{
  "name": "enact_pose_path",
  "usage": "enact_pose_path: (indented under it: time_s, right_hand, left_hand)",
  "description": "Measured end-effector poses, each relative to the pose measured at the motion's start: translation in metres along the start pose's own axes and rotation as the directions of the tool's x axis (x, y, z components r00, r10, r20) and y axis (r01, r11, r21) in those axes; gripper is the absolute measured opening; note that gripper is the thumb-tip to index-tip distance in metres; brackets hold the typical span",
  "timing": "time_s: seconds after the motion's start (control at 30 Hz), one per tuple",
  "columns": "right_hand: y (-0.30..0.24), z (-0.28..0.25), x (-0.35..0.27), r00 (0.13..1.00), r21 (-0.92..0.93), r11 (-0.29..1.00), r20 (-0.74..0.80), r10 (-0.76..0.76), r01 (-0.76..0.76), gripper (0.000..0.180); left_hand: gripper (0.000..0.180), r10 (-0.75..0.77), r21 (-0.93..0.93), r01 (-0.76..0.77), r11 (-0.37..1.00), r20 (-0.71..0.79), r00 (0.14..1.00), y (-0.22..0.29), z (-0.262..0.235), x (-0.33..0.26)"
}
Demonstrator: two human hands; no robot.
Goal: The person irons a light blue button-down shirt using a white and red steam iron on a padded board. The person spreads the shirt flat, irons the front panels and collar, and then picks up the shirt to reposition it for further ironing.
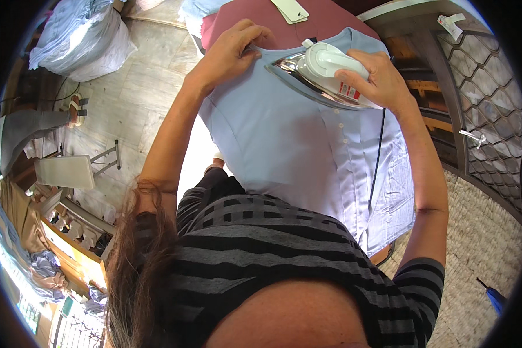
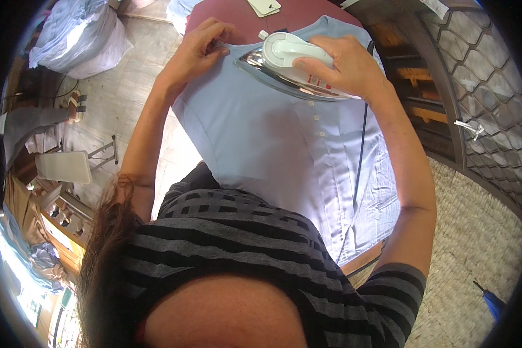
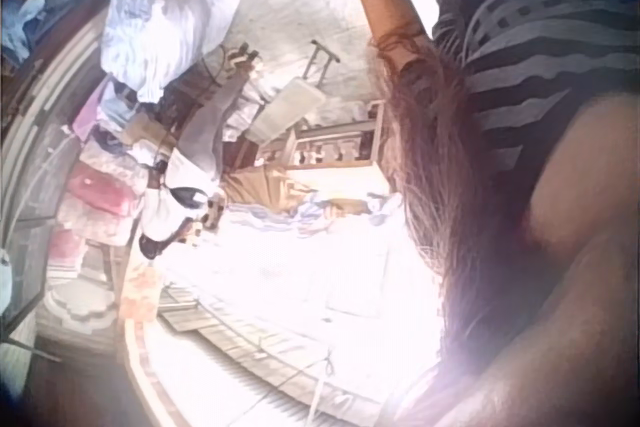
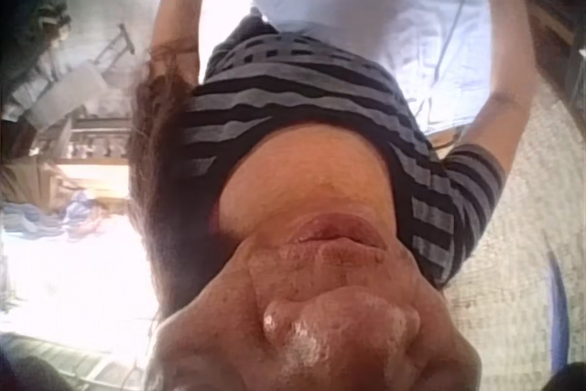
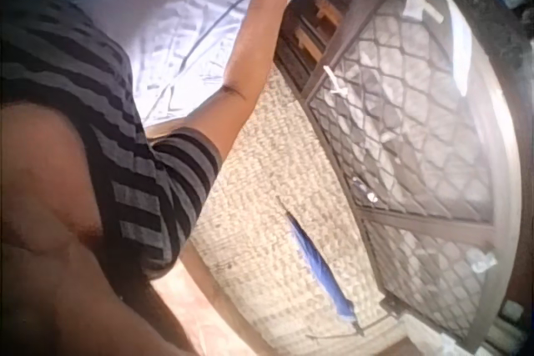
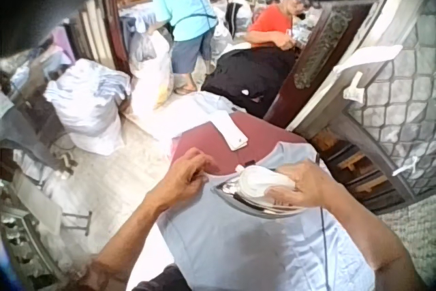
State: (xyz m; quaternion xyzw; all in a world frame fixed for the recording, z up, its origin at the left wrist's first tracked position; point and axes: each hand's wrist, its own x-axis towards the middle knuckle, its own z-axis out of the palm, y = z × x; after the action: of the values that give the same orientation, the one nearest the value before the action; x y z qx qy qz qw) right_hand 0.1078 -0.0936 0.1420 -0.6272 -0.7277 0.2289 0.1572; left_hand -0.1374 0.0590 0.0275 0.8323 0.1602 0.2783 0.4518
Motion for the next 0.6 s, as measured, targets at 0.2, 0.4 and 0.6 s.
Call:
enact_pose_path:
  time_s: [0.2, 0.4, 0.6]
  right_hand:
    - [-0.017, 0.019, 0.020, 0.996, -0.060, 0.996, -0.064, 0.060, -0.064, 0.040]
    - [-0.024, 0.034, 0.033, 0.988, -0.087, 0.988, -0.094, 0.120, -0.128, 0.047]
    - [-0.053, 0.051, 0.041, 0.975, 0.020, 0.983, -0.128, 0.181, -0.180, 0.048]
  left_hand:
    - [0.017, -0.126, 0.111, 0.173, 0.979, -0.340, 0.932, 0.001, 0.010, -0.035]
    - [0.025, -0.157, 0.501, 0.301, 0.811, -0.309, 0.938, 0.016, 0.006, -0.097]
    - [0.027, -0.241, 0.303, 0.373, 0.877, -0.393, 0.887, 0.003, 0.001, -0.110]
